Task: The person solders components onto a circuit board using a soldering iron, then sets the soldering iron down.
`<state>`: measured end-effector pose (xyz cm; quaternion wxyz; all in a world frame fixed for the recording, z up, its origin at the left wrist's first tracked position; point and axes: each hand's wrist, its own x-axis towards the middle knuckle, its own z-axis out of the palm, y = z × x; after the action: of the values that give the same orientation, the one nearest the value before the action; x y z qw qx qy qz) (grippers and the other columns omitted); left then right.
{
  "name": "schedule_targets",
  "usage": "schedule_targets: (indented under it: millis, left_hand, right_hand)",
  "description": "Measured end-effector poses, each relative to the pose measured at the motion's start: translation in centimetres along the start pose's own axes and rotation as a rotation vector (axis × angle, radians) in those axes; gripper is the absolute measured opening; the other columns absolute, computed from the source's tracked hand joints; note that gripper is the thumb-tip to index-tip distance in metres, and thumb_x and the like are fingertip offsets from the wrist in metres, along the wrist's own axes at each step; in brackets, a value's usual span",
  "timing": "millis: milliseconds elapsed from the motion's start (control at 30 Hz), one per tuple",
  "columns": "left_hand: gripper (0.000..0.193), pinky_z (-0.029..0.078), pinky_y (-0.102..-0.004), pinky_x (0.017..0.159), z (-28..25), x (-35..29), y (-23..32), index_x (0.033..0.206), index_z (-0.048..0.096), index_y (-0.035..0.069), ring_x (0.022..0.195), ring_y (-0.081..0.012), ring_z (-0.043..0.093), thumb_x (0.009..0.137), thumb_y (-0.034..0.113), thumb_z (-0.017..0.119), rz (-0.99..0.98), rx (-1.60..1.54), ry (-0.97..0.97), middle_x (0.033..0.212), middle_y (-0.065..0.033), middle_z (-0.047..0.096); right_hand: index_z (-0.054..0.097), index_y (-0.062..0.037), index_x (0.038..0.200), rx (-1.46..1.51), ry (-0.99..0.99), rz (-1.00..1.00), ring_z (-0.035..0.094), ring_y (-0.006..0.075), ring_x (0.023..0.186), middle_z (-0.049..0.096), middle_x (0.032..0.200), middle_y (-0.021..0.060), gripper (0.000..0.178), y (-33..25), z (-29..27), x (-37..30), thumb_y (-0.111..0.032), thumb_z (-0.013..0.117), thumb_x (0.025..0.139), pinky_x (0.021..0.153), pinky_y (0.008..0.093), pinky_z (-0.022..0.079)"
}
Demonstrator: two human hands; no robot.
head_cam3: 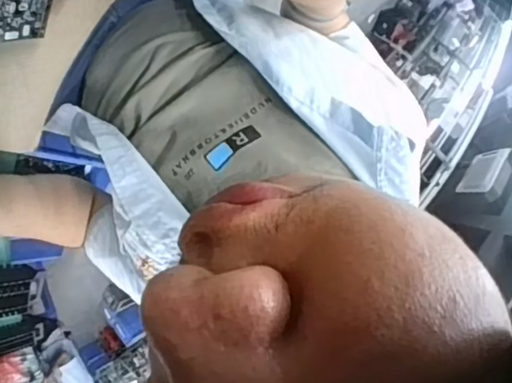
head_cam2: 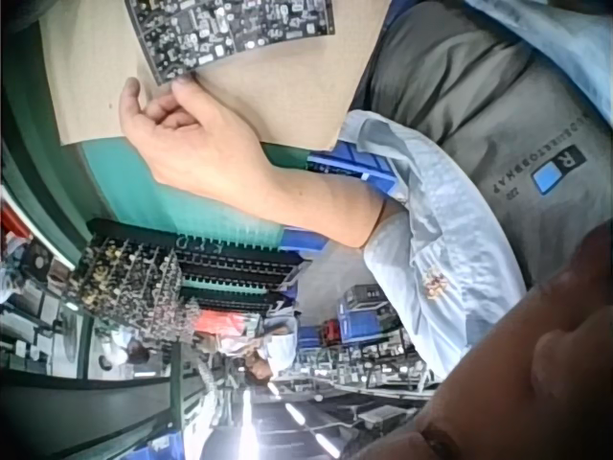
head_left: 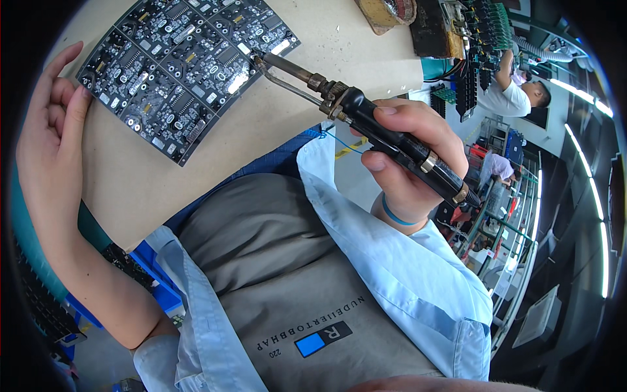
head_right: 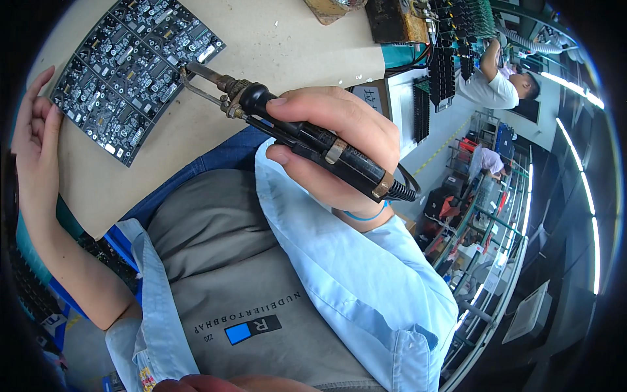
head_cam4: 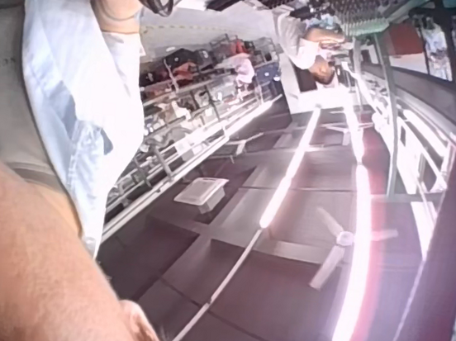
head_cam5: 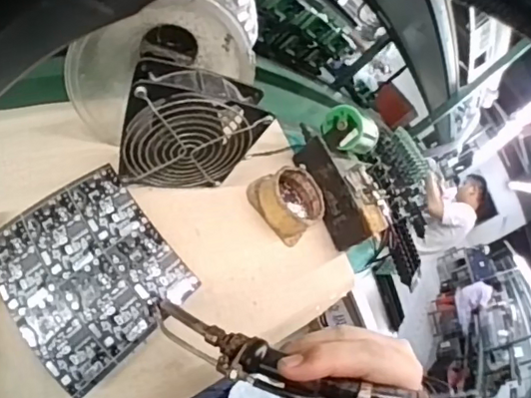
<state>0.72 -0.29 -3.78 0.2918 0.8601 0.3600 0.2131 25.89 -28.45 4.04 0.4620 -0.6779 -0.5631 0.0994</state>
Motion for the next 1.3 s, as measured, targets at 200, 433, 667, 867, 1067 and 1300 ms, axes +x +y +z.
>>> schedule_targets:
  millis: [200,433,667,867,1067,1300]
  left_hand:
    - [0.046,0.038,-0.016,0.067,0.1,0.1,-0.3,0.146,0.056,0.01,0.071,-0.0025,0.042,0.101,0.01,0.062,0.008,0.007,-0.018,0.086,0.003,0.049]
    - [0.047,0.034,-0.0152,0.065,0.2,0.1,-0.8,0.15,0.051,0.006,0.072,-0.001,0.04,0.103,0.009,0.058,0.04,-0.023,-0.02,0.086,0.0043,0.046]
    - [0.048,0.035,-0.015,0.066,0.1,0.1,-0.9,0.15,0.051,0.006,0.072,-0.0011,0.04,0.103,0.008,0.058,0.048,-0.007,-0.02,0.086,0.0041,0.046]
    - [0.048,0.035,-0.015,0.065,0.0,0.1,-0.6,0.15,0.051,0.007,0.071,-0.0013,0.039,0.103,0.008,0.058,0.038,0.005,-0.028,0.085,0.0042,0.047]
    - [0.047,0.035,-0.0152,0.065,0.2,0.2,-0.7,0.149,0.052,0.007,0.071,-0.0011,0.039,0.102,0.008,0.059,0.018,-0.006,-0.022,0.085,0.0042,0.046]
    - [0.048,0.035,-0.0152,0.066,0.2,0.2,-0.8,0.15,0.051,0.007,0.072,-0.0014,0.04,0.103,0.007,0.058,0.017,-0.022,-0.045,0.087,0.0043,0.047]
  right_hand:
    - [0.071,0.0033,0.106,0.02,0.0,-0.01,0.073,0.0252,0.084,0.075,0.098,0.017,0.041,0.0,0.0,0.1,-0.003,0.088,0.069,0.075,0.0312,0.058]
    - [0.071,0.0035,0.106,0.011,0.013,-0.008,0.073,0.0249,0.082,0.075,0.097,0.0168,0.041,0.1,0.0,0.1,-0.003,0.088,0.069,0.074,0.0307,0.057]
    - [0.071,0.0034,0.106,0.017,-0.016,-0.009,0.074,0.0245,0.083,0.075,0.097,0.0167,0.042,0.1,-0.1,0.1,-0.003,0.088,0.069,0.074,0.0308,0.058]
    - [0.071,0.0033,0.107,0.013,0.013,0.012,0.073,0.0247,0.084,0.075,0.098,0.0168,0.042,-0.1,0.0,0.1,-0.003,0.088,0.068,0.075,0.0309,0.058]
    - [0.071,0.0033,0.106,0.008,0.008,0.024,0.073,0.0251,0.084,0.075,0.098,0.017,0.041,-0.1,-0.2,0.2,-0.002,0.088,0.069,0.075,0.031,0.058]
    - [0.072,0.0031,0.105,0.02,-0.027,-0.027,0.073,0.025,0.083,0.075,0.098,0.0167,0.041,-0.1,-0.2,0.3,-0.002,0.088,0.068,0.075,0.0311,0.057]
